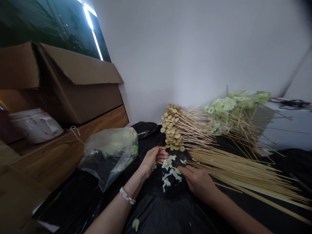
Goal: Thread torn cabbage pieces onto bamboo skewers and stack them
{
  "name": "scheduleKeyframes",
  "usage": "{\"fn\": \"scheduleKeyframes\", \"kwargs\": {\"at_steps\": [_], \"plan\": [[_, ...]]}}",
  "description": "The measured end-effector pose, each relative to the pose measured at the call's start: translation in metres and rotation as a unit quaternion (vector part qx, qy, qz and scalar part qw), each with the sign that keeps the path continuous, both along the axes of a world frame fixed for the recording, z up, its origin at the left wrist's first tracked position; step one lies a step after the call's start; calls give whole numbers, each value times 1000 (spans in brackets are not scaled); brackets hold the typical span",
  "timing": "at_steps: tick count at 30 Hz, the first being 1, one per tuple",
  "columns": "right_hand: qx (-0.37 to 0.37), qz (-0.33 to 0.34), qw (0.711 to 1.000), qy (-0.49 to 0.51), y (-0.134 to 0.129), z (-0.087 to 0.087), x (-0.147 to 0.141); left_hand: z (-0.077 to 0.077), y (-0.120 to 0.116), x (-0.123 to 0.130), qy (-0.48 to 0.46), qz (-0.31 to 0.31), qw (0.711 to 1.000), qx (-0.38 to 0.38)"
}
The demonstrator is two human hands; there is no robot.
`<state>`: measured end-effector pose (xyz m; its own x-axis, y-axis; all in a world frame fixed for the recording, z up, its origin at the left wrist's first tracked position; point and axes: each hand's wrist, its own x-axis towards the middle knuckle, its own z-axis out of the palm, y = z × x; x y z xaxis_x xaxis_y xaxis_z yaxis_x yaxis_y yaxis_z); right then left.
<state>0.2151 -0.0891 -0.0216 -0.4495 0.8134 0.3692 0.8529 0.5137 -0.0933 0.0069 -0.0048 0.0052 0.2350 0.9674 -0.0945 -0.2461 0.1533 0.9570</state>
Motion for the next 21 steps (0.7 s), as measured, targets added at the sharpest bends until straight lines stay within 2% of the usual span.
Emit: {"fn": "scheduleKeyframes", "kwargs": {"at_steps": [12,17,21], "plan": [[-8,11,1000,16,0,-2,-3,2,-8,4,22,-49,999,-3],[-16,24,995,92,1,-3,-4,13,-9,1,-70,-41,996,-32],[26,28,982,187,4,-4,-2,18,-7,-3,-122,-19,992,-38]]}}
